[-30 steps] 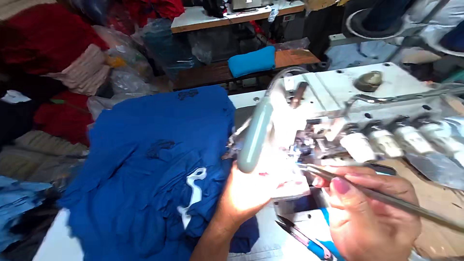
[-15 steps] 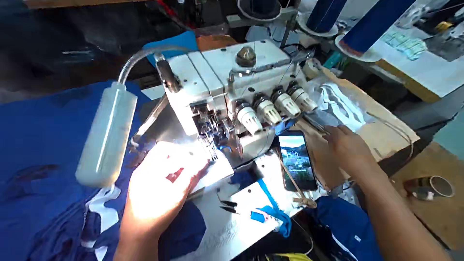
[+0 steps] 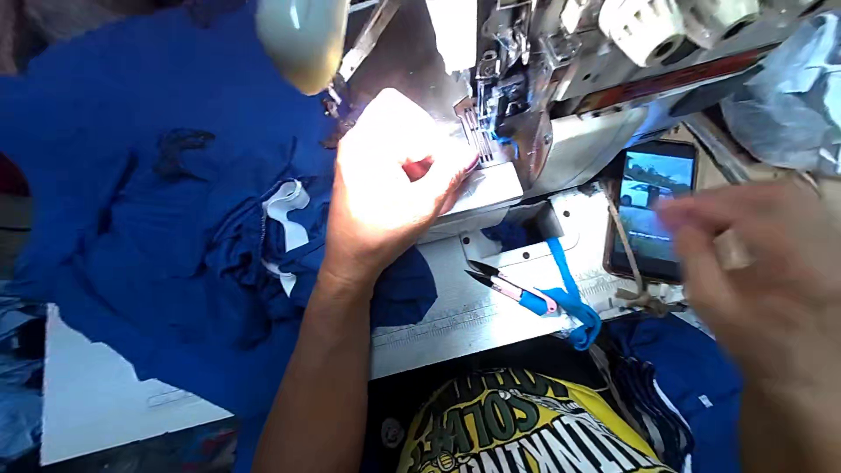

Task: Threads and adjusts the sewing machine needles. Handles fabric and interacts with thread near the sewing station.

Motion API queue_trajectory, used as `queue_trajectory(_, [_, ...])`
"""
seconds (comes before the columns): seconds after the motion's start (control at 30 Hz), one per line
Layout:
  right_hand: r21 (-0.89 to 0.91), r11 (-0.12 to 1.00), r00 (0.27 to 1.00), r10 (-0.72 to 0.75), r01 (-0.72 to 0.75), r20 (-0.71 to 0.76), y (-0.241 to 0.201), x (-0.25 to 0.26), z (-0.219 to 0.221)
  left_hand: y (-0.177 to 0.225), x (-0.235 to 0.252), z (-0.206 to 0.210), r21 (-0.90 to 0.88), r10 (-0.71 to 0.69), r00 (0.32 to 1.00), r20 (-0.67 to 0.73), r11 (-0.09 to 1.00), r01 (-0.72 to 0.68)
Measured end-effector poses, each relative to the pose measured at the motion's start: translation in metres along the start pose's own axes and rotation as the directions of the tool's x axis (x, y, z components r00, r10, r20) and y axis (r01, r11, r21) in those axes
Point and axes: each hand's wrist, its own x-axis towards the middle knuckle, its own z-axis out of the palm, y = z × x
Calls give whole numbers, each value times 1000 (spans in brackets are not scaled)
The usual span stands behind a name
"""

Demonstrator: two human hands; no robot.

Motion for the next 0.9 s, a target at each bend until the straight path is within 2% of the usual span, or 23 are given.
queue_trajectory(0.03, [75,994,997,-76,74,20,-23,-5,12,2,-1,-1,43,-10,1000,12,999,10])
queue_trajectory(0.1, [158,981,989,-125,111,77,-54,-14,45,8,-1,-5,129,-34,998,46,991,28])
queue_trajectory(0.2, [103,991,978,-103,85,184,-60,-19,80,13,-1,-6,179,-72,995,74,982,58])
queue_trajectory(0.37, [-22,986,971,-159,165,177,-55,-19,89,15,1,-6,40,-168,985,31,985,167])
queue_trajectory(0.43, [-4,984,973,-174,176,151,-55,-22,89,19,1,0,-68,-128,990,56,989,132])
queue_trajectory(0.5, [86,980,979,-184,177,83,-54,-23,85,14,-2,7,-76,-89,993,71,993,94])
queue_trajectory(0.6, [401,909,994,-112,109,-17,-58,-13,68,9,-5,10,-12,-90,993,74,996,91])
queue_trajectory(0.67, [549,836,999,9,11,-33,-63,-1,56,9,-5,12,21,-92,994,65,996,91])
queue_trajectory(0.77, [615,776,987,158,-140,25,-64,14,53,10,-5,15,65,-80,996,34,995,77])
queue_trajectory(0.9, [674,719,976,217,-169,13,-71,27,69,12,-5,16,52,-104,995,4,993,104])
